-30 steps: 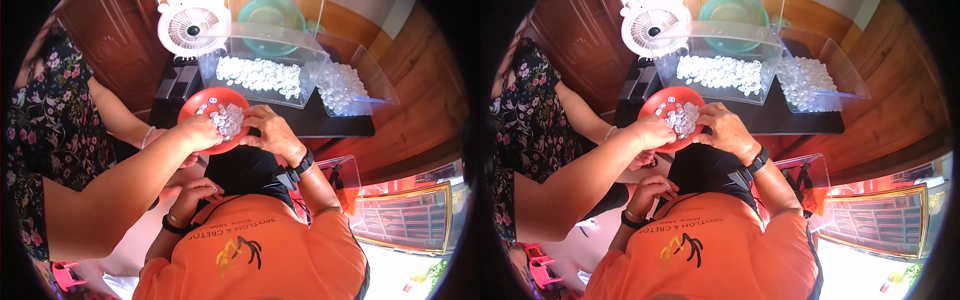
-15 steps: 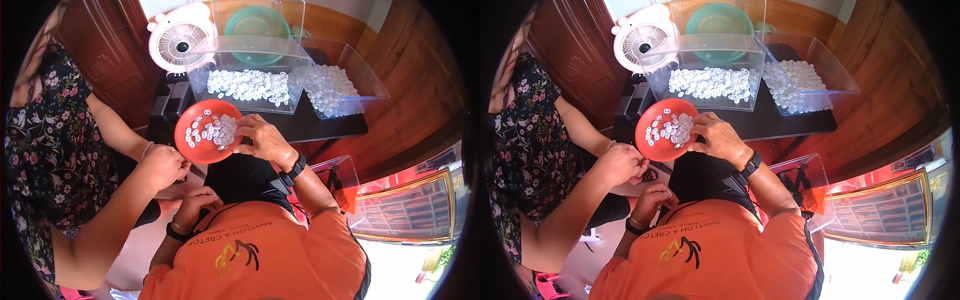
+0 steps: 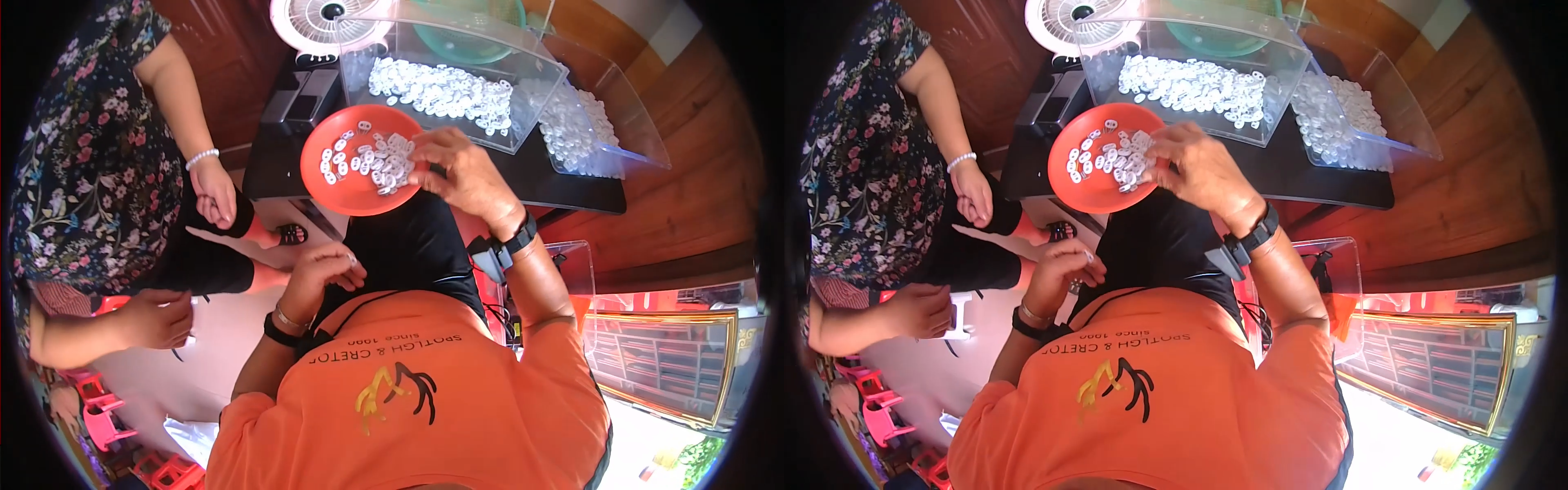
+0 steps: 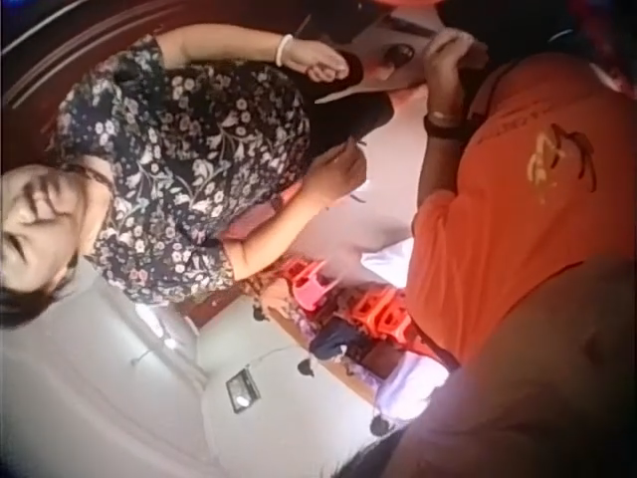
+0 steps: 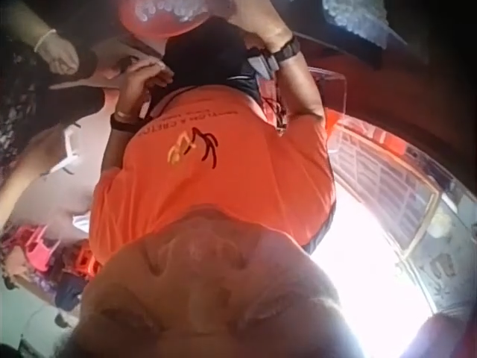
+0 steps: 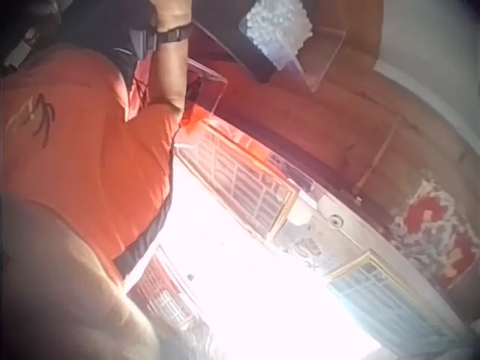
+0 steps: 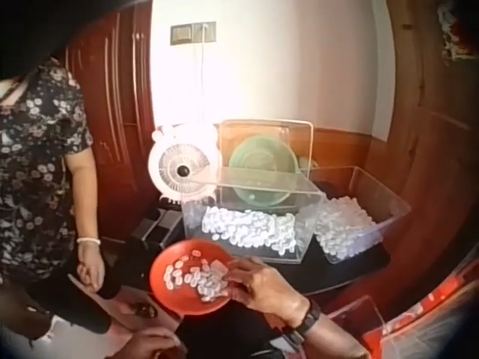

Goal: Manually inspect and sort small white plastic components on a red plate.

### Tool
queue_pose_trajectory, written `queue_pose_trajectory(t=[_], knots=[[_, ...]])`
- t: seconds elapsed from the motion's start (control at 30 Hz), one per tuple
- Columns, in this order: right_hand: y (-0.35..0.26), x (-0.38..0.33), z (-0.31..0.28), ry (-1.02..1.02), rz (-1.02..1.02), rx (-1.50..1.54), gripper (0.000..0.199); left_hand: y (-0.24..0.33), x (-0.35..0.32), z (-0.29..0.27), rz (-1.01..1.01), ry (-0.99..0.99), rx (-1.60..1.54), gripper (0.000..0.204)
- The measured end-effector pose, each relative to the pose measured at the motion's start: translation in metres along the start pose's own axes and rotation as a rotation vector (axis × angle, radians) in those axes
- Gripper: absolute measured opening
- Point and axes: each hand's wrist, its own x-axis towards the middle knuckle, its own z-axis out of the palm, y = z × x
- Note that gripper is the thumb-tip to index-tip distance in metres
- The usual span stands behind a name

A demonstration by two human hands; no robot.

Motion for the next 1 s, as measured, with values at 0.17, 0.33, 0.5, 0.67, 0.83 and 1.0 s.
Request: queue_pose_trajectory(t=[0.17, 0.33, 0.5, 0.67, 0.83, 1.0], knots=[[0.007, 0.053, 0.005, -0.074, -0.100, -0.142, 0.014, -0.003, 0.028, -0.019, 0.133, 0.047, -0.134, 0.019], [0.041, 0.107, 0.053, -0.295, -0.157, -0.200, 0.015, -0.008, 0.060, -0.035, 0.166, 0.055, -0.289, 0.018], [0.067, 0.123, 0.089, -0.454, -0.164, -0.356, 0.011, -0.009, 0.086, -0.046, 0.137, 0.080, -0.396, 0.018], [0.081, 0.117, 0.100, -0.483, -0.166, -0.472, 0.010, -0.019, 0.102, -0.049, 0.134, 0.056, -0.404, 0.018], [0.076, 0.118, 0.094, -0.480, -0.120, -0.531, 0.012, -0.022, 0.108, -0.045, 0.169, 0.007, -0.440, 0.018], [0.079, 0.120, 0.099, -0.500, -0.121, -0.531, 0.012, -0.021, 0.103, -0.043, 0.140, -0.017, -0.404, 0.019]])
